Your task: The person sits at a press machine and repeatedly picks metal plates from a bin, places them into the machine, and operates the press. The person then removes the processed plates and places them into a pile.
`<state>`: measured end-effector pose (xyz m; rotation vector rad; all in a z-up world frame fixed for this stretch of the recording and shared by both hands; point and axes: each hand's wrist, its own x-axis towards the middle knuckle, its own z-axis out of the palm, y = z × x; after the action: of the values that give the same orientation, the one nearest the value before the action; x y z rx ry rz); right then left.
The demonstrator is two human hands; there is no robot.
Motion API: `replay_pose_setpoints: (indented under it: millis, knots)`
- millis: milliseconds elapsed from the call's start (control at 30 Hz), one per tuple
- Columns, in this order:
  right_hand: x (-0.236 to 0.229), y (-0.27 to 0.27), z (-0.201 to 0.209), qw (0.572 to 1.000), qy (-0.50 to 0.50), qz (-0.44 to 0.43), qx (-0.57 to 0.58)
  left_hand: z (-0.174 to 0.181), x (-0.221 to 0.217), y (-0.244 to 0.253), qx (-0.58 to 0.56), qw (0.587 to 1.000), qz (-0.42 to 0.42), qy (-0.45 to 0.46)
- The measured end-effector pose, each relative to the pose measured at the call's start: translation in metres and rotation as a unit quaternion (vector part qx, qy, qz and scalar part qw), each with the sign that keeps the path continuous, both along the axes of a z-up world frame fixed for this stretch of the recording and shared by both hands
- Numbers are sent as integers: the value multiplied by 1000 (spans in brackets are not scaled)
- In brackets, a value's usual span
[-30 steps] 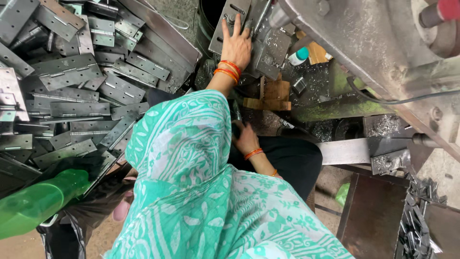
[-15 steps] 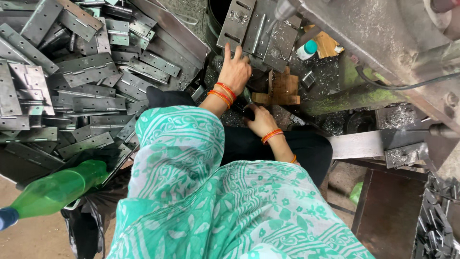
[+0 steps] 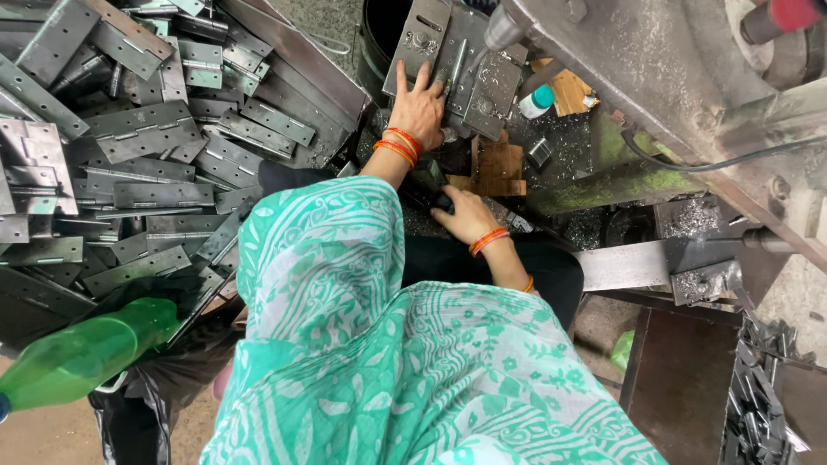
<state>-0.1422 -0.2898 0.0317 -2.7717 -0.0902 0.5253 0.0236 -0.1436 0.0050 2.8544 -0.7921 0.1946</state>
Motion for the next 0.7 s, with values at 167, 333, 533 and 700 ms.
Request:
replay_pose_setpoints:
  millis: [167,333,533,700]
  knots:
    - [12,5,20,1000,11,7,-10,11,-17,8,47,998,-37,0]
    - [8,5,16,1000,5,3,6,-3,-44,12,80,989,-57,-114]
    - [4,-6,5,995,-80,-13,56,8,-44,18,65,978,-67,-184]
    - [10,-24,1,984,-99,-50,140,36,-45,38,-184,954,-52,-230]
